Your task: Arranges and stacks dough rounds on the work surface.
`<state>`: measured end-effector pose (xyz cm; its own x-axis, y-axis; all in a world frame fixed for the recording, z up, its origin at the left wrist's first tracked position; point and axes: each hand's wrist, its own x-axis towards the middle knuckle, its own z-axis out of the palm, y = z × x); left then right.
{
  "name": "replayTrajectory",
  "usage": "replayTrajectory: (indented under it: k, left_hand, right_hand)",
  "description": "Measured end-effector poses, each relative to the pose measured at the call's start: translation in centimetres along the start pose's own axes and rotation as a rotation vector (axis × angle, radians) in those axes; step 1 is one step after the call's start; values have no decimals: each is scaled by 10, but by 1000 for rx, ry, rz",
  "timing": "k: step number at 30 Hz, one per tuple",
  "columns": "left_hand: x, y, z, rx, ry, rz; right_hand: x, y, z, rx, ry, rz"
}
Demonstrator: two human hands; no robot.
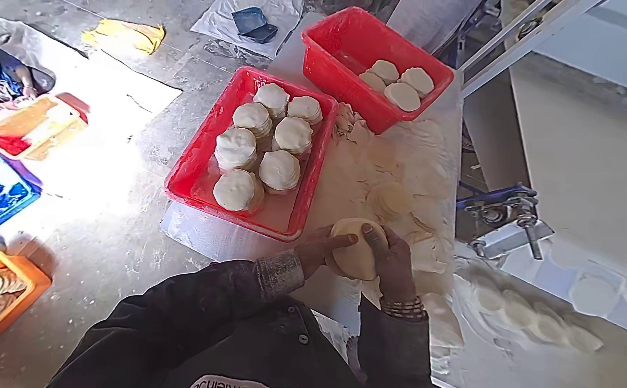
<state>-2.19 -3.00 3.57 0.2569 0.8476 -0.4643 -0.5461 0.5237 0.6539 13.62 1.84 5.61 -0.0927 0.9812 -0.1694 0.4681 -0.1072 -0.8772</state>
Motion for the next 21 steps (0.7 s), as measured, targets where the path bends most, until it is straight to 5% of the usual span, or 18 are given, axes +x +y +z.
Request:
replayTrajectory:
  k: [7,14,21]
  left_hand:
    - [-37,50,-48,114,61,181]
    - [-60,86,-100,296,225,210]
    - [-28,152,-132,329,311,268]
  right_hand:
    - [-5,11,58,1058,-466,38]
    - [12,-45,111,704,-479,198]
    - [72,-99,139,541,-406,116]
